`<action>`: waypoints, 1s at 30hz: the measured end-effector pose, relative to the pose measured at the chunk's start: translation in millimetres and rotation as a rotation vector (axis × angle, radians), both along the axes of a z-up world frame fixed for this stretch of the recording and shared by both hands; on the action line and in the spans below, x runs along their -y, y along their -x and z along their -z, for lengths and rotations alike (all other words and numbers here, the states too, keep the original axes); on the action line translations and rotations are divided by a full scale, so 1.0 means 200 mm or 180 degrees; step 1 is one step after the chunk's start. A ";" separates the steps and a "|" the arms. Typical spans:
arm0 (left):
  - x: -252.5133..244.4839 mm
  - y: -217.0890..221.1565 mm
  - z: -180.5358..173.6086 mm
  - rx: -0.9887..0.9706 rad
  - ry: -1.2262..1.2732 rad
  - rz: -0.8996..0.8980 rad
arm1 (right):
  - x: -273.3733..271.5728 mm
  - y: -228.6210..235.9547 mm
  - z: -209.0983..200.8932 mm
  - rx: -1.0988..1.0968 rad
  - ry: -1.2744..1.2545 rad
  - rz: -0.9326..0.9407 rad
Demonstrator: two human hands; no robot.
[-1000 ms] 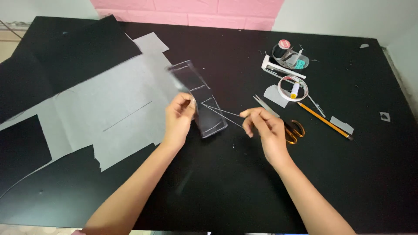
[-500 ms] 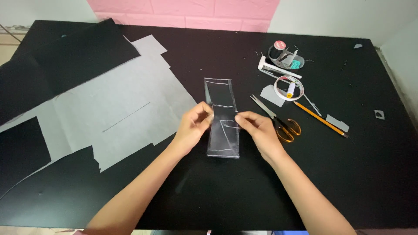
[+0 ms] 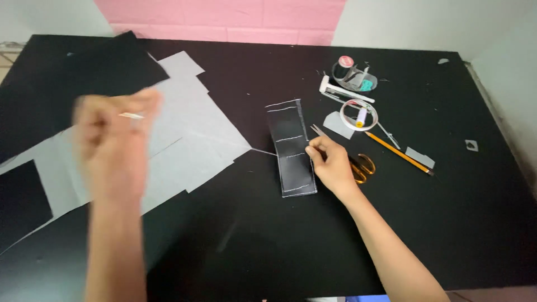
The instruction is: Hand-sewing and folding leather pieces to assemble a wallet on a workbench.
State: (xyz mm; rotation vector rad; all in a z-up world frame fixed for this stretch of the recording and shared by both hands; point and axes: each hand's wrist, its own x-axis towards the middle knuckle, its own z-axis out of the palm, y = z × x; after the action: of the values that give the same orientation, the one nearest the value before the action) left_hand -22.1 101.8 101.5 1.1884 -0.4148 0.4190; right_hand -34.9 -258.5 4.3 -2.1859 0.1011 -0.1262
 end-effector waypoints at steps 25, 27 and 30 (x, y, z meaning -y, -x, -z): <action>0.64 0.03 0.21 0.0571 -0.2010 0.0743 | -0.23 0.21 -0.24 0.0796 -0.1933 -0.0961; 0.62 0.01 0.24 0.0529 -0.1944 0.0833 | -0.20 0.18 -0.22 0.0769 -0.1853 -0.0952; 0.58 -0.01 0.27 0.0498 -0.2519 0.1034 | -0.17 0.14 -0.20 0.1020 -0.2064 -0.0175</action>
State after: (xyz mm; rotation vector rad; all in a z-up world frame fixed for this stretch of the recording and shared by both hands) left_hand -20.7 -14.2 47.0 1.8161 -0.9488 0.0489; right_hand -63.7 -225.1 43.3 -1.4992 -0.0906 -0.3575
